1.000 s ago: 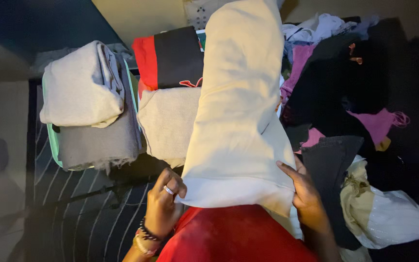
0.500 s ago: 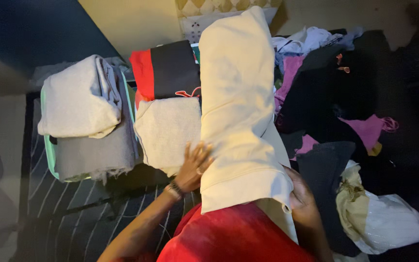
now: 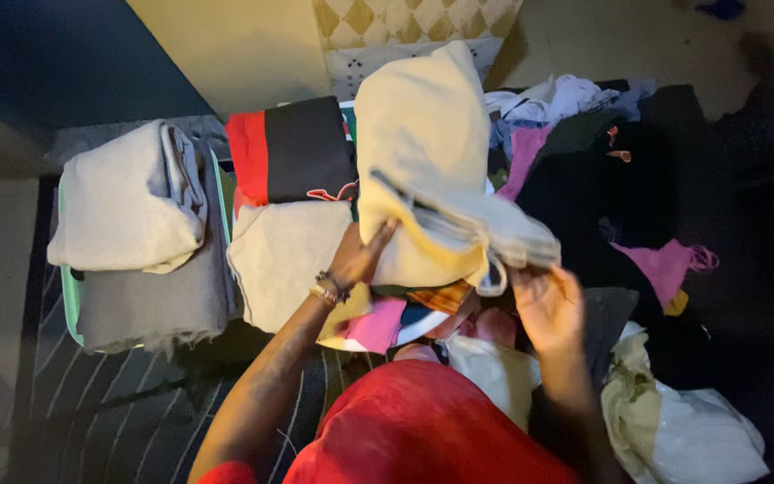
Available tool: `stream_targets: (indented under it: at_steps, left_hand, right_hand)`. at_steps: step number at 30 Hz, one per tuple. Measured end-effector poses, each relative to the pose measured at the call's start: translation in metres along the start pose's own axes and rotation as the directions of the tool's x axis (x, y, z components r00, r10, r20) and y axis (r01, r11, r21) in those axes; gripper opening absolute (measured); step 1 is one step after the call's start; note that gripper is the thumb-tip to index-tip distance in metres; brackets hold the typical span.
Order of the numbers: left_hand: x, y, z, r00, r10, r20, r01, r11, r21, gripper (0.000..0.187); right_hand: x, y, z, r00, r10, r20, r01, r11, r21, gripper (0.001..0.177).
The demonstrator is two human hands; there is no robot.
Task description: The person folds a cream-colored hoodie and then a patterned pair of shorts on a table. The person smooths and aligns each garment before folding it into a compact rectangle and placing it on a growing stack of folded clothes.
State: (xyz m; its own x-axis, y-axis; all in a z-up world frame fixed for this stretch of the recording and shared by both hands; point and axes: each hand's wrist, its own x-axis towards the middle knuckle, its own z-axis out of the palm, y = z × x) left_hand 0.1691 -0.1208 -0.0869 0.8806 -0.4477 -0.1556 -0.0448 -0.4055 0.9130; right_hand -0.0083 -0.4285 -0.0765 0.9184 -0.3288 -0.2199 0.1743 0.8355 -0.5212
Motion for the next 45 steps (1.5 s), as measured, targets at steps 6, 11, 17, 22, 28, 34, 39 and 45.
stream_targets:
  at_steps: [6, 11, 17, 22, 28, 34, 39, 45]
  left_hand:
    - [0.053, 0.009, 0.013, 0.975, -0.041, -0.217, 0.034, 0.999, -0.034, 0.059]
    - [0.061, -0.007, 0.021, 0.895, -0.345, -0.282, 0.360, 0.933, 0.000, 0.063]
    - [0.058, 0.012, 0.016, 0.861, -0.374, -0.345, 0.363, 0.926, -0.099, 0.065]
    - [0.060, 0.042, 0.004, 0.909, -0.175, -0.379, 0.110, 0.976, -0.187, 0.061]
    - [0.093, 0.045, -0.022, 0.943, -0.289, -0.163, 0.251, 0.943, -0.220, 0.066]
    - [0.099, 0.003, -0.011, 0.947, -0.240, -0.214, 0.252, 0.967, 0.028, 0.075]
    - [0.073, -0.021, 0.014, 0.849, -0.281, -0.447, 0.412, 0.882, 0.227, 0.079]
    - [0.063, -0.021, 0.028, 0.834, -0.283, -0.474, 0.441, 0.858, 0.264, 0.080]
  right_hand:
    - [0.073, 0.015, 0.050, 0.886, -0.261, 0.384, 0.421, 0.105, -0.901, 0.065]
    - [0.072, 0.041, 0.065, 0.696, -0.248, 0.674, 0.645, -0.197, -0.739, 0.087]
    - [0.069, 0.076, 0.007, 0.780, -0.331, 0.531, 0.462, -0.267, -0.846, 0.078]
    - [0.100, 0.035, -0.061, 0.955, -0.290, -0.056, -0.027, 0.102, -0.994, 0.047]
    - [0.147, 0.034, -0.064, 0.996, -0.081, 0.040, 0.090, 0.917, -0.388, 0.040]
    - [0.192, 0.074, -0.090, 0.870, -0.411, 0.274, 0.329, 0.068, -0.942, 0.039]
    - [0.186, 0.067, -0.084, 0.906, -0.355, 0.230, 0.156, -0.223, -0.962, 0.033]
    - [0.132, 0.047, 0.024, 0.618, -0.269, 0.738, 0.710, -0.211, -0.672, 0.041]
